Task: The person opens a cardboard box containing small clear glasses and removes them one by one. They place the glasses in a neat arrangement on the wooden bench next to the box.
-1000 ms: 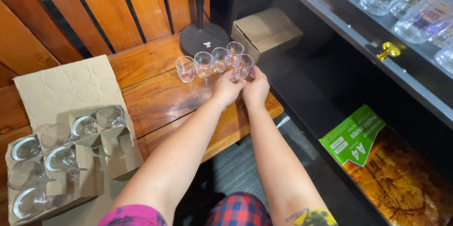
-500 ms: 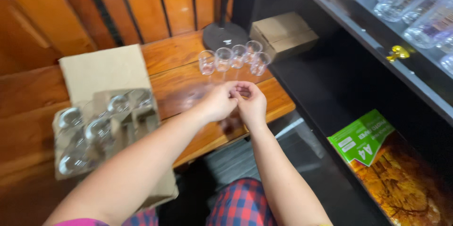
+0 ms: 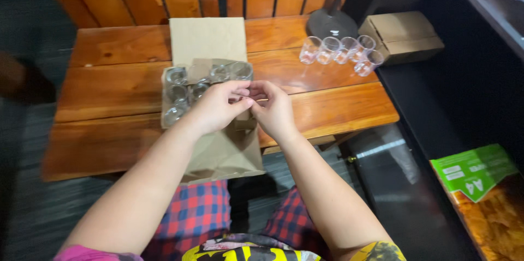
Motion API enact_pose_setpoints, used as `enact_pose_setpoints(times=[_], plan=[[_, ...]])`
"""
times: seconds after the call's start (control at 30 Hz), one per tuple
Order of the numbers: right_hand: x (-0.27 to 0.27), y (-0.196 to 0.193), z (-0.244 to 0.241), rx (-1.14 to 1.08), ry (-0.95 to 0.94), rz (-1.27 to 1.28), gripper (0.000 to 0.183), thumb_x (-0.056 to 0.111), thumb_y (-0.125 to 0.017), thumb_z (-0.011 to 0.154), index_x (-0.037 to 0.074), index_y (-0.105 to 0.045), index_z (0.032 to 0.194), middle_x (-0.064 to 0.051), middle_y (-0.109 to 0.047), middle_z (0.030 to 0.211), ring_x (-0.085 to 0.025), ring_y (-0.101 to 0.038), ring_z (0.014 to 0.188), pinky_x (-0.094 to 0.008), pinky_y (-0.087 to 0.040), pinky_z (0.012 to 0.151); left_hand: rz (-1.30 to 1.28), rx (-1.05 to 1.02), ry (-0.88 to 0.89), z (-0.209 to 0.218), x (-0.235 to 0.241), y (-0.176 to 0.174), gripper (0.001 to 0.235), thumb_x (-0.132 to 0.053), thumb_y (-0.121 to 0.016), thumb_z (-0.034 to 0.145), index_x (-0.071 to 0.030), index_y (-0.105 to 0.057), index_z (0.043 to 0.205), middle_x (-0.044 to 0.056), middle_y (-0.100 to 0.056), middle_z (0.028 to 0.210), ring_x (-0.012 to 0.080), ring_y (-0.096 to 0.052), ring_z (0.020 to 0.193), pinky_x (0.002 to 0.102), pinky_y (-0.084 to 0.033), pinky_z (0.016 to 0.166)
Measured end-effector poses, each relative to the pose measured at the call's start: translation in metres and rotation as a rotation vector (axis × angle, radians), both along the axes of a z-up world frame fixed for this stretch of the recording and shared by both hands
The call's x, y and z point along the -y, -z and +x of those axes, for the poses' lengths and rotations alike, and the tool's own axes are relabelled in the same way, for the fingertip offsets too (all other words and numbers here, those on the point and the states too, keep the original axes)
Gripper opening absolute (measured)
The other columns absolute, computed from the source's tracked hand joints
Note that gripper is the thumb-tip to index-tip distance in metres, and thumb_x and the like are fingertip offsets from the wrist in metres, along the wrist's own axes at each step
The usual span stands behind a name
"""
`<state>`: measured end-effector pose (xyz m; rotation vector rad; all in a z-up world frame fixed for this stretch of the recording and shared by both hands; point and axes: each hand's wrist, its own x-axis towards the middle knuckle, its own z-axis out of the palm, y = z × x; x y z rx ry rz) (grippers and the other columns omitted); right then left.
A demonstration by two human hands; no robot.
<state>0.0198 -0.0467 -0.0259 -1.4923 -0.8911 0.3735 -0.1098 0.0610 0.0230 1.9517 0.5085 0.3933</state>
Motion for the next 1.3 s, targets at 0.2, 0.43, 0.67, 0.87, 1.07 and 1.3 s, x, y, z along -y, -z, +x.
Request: enact_pose_setpoints(times=[0.2, 0.43, 0.67, 0.87, 1.07, 1.3], plan=[[-0.020, -0.020, -0.045, 0.071, -0.055, -0.110, 0.034, 0.005, -0.084, 0.083, 0.003, -0.074, 0.115, -0.012, -0.073, 0.097, -0.016, -0.075, 0.087, -0.024, -0.064, 0.076, 0.082, 0.000, -0.098, -0.045, -0.007, 0.005, 0.056, -0.021, -0.076, 0.091, -0.007, -0.061, 0.143, 0.019, -0.070, 0.131, 0.0282, -0.069, 0.121, 0.039, -0.058, 0.097], [-0.060, -0.011, -0.051, 0.523, -0.039, -0.305, 0.046, 0.016, -0.088, 0.076, 0.018, -0.074, 0.120, 0.000, -0.073, 0.105, -0.013, -0.076, 0.097, -0.027, -0.065, 0.080, 0.437, -0.151, -0.302, -0.076, -0.050, 0.036, 0.038, -0.027, -0.071, 0.097, -0.021, -0.070, 0.134, 0.003, -0.070, 0.124, 0.0247, -0.067, 0.119, 0.040, -0.054, 0.098], [-0.080, -0.022, -0.067, 0.785, -0.041, -0.565, 0.054, 0.025, -0.090, 0.071, 0.003, -0.071, 0.117, -0.014, -0.065, 0.110, -0.037, -0.070, 0.105, -0.046, -0.064, 0.087, 0.701, -0.327, -0.416, -0.074, -0.061, 0.049, 0.039, -0.029, -0.073, 0.092, -0.018, -0.072, 0.129, 0.005, -0.063, 0.122, 0.0289, -0.059, 0.118, 0.047, -0.050, 0.094], [-0.094, -0.007, -0.060, 0.786, -0.040, -0.601, 0.054, 0.034, -0.090, 0.070, 0.002, -0.070, 0.110, -0.016, -0.061, 0.109, -0.042, -0.070, 0.105, -0.048, -0.063, 0.088, 0.688, -0.370, -0.435, -0.070, -0.059, 0.057, 0.042, -0.028, -0.073, 0.089, -0.020, -0.072, 0.130, 0.005, -0.064, 0.121, 0.0306, -0.058, 0.118, 0.050, -0.051, 0.093], [-0.099, -0.010, -0.069, 0.733, -0.011, -0.607, 0.057, 0.035, -0.091, 0.066, 0.004, -0.069, 0.108, -0.013, -0.058, 0.108, -0.041, -0.070, 0.104, -0.048, -0.063, 0.089, 0.631, -0.369, -0.479, -0.068, -0.061, 0.068, 0.040, -0.026, -0.069, 0.091, -0.022, -0.071, 0.131, 0.004, -0.064, 0.122, 0.0313, -0.057, 0.119, 0.051, -0.049, 0.096], [-0.094, -0.012, -0.071, 0.586, 0.046, -0.406, 0.054, 0.031, -0.090, 0.056, 0.007, -0.067, 0.098, -0.012, -0.054, 0.106, -0.042, -0.067, 0.107, -0.048, -0.061, 0.090, 0.532, -0.295, -0.532, -0.074, -0.069, 0.080, 0.035, -0.022, -0.064, 0.097, -0.022, -0.073, 0.131, 0.004, -0.065, 0.121, 0.0319, -0.057, 0.119, 0.050, -0.049, 0.098]])
